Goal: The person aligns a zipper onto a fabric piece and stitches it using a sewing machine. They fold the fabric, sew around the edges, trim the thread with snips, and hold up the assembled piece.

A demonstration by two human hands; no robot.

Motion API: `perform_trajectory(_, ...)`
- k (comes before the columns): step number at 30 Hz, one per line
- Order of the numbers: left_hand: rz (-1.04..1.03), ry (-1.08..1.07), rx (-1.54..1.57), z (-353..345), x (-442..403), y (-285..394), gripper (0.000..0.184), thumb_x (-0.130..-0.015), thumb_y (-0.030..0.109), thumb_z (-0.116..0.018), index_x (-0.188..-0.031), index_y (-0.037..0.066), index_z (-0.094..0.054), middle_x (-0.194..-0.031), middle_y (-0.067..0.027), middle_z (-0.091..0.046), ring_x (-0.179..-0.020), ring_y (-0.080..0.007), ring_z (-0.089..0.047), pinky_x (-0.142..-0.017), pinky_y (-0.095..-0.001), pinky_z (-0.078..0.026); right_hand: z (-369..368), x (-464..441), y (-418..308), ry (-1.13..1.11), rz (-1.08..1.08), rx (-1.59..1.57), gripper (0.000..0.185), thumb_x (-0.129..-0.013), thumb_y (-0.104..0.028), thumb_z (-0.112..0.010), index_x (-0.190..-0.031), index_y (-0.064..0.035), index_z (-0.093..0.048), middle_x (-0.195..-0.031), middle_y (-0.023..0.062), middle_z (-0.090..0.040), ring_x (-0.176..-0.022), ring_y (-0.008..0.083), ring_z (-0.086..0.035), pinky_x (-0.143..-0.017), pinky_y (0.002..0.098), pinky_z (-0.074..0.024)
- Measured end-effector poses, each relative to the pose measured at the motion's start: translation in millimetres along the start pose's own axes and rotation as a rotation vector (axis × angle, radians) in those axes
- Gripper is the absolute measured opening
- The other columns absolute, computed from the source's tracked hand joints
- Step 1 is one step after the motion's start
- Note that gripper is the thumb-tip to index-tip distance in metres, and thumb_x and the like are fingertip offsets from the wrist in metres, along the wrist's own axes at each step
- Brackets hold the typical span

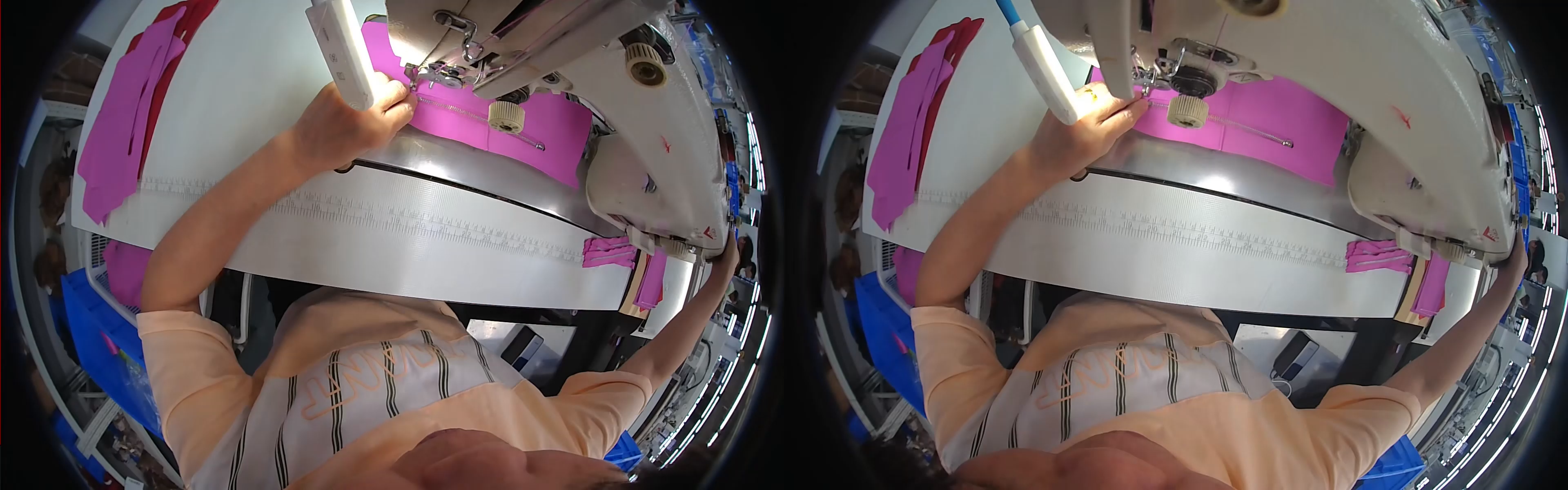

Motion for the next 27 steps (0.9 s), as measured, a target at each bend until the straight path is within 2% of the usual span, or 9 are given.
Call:
perform_trajectory(1, 0.002, -0.009, 0.001, -1.8, 1.0, -0.3, 0.026, -0.061, 0.0, -0.063, -0.086, 0.005, -0.06, -0.084, -0.0024, -0.056, -0.077, -0.0172, -0.062, -0.056, -0.0267, -0.054, -2.2, -2.3, 3.0, -0.043, -0.025, -0.05, 0.042, -0.09, -0.03, -0.059, -0.119, 0.0006, -0.056, -0.114, 0.0116, -0.062, -0.099, 0.0243, -0.063, -0.085, 0.0364, -0.0509)
perform_trajectory(4, -0.023, 0.024, -0.038, -0.9, 2.3, -0.1, 0.027, -0.062, 0.002, -0.064, -0.089, 0.005, -0.061, -0.085, -0.0026, -0.057, -0.075, -0.0167, -0.063, -0.055, -0.026, -0.054, -15.9, 35.3, 10.8, 0.02, 0.095, -0.243, 0.043, -0.091, -0.031, -0.057, -0.121, -0.0001, -0.054, -0.116, 0.0121, -0.061, -0.102, 0.025, -0.061, -0.088, 0.0383, -0.0501)
perform_trajectory(7, 0.012, 0.013, 0.015, -1.3, 3.2, -1.5, 0.027, -0.064, 0.005, -0.066, -0.091, 0.005, -0.062, -0.087, -0.0024, -0.058, -0.073, -0.0166, -0.063, -0.055, -0.0257, -0.054, -30.5, 65.1, 17.4, 0.0, 0.113, -0.379, 0.043, -0.093, -0.028, -0.053, -0.127, -0.002, -0.051, -0.124, 0.0127, -0.057, -0.112, 0.0285, -0.056, -0.094, 0.0411, -0.0464)
perform_trajectory(10, 0.02, 0.052, 0.018, -3.2, 3.7, -1.6, 0.026, -0.067, 0.006, -0.066, -0.092, 0.005, -0.062, -0.088, -0.0021, -0.059, -0.07, -0.0171, -0.063, -0.055, -0.026, -0.054, -40.2, 91.0, 25.8, 0.052, 0.202, -0.466, 0.045, -0.095, -0.029, -0.048, -0.129, -0.0005, -0.048, -0.129, 0.015, -0.053, -0.118, 0.0316, -0.051, -0.1, 0.0481, -0.0418)
perform_trajectory(13, 0.027, 0.049, 0.034, -3.8, 4.7, -2.3, 0.026, -0.068, 0.006, -0.066, -0.094, 0.004, -0.063, -0.089, -0.0023, -0.061, -0.072, -0.0178, -0.063, -0.056, -0.0275, -0.054, -51.1, 108.9, 22.5, 0.096, 0.175, -0.502, 0.045, -0.096, -0.028, -0.044, -0.131, 0.0009, -0.045, -0.133, 0.0166, -0.049, -0.122, 0.0336, -0.047, -0.103, 0.0533, -0.0367)
perform_trajectory(16, 0.037, 0.038, 0.099, -1.3, 3.3, -2.4, 0.026, -0.068, 0.006, -0.067, -0.094, 0.003, -0.064, -0.091, -0.0028, -0.062, -0.074, -0.0187, -0.063, -0.058, -0.029, -0.054, -51.8, 108.9, 23.2, 0.083, 0.19, -0.55, 0.045, -0.096, -0.027, -0.045, -0.131, 0.0016, -0.045, -0.133, 0.0179, -0.049, -0.124, 0.0333, -0.045, -0.106, 0.0543, -0.0327)
perform_trajectory(22, 0.025, 0.036, 0.123, 1.0, 1.3, -1.6, 0.025, -0.069, 0.006, -0.067, -0.094, 0.002, -0.065, -0.09, -0.0037, -0.062, -0.076, -0.02, -0.063, -0.061, -0.0298, -0.054, -48.1, 97.1, 37.1, -0.001, 0.278, -0.711, 0.05, -0.091, -0.025, -0.053, -0.131, 0.0038, -0.044, -0.137, 0.0207, -0.044, -0.127, 0.0389, -0.039, -0.106, 0.0608, -0.0272)
perform_trajectory(25, 0.03, 0.032, 0.08, 3.7, 0.3, 0.5, 0.024, -0.07, 0.007, -0.067, -0.094, 0.002, -0.065, -0.089, -0.0037, -0.062, -0.076, -0.0198, -0.063, -0.062, -0.0294, -0.054, -66.4, 125.5, 36.4, 0.078, 0.285, -0.786, 0.051, -0.089, -0.024, -0.056, -0.131, 0.0041, -0.044, -0.139, 0.0218, -0.041, -0.129, 0.0416, -0.036, -0.106, 0.0641, -0.0246)
perform_trajectory(27, 0.021, 0.028, 0.039, 4.6, -0.7, 2.5, 0.022, -0.071, 0.007, -0.067, -0.093, 0.003, -0.065, -0.088, -0.0035, -0.062, -0.076, -0.0193, -0.063, -0.062, -0.0289, -0.054, -73.1, 134.8, 34.4, 0.063, 0.306, -0.799, 0.05, -0.09, -0.027, -0.054, -0.128, 0.003, -0.046, -0.136, 0.0214, -0.043, -0.127, 0.0405, -0.039, -0.105, 0.0633, -0.0262)
Point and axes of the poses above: each hand's wrist, its own x-axis away from the middle knuckle, its own z-axis out of the back of the hand, y = z × x, the point moved 5 cm from there along -x, towards the middle knuckle
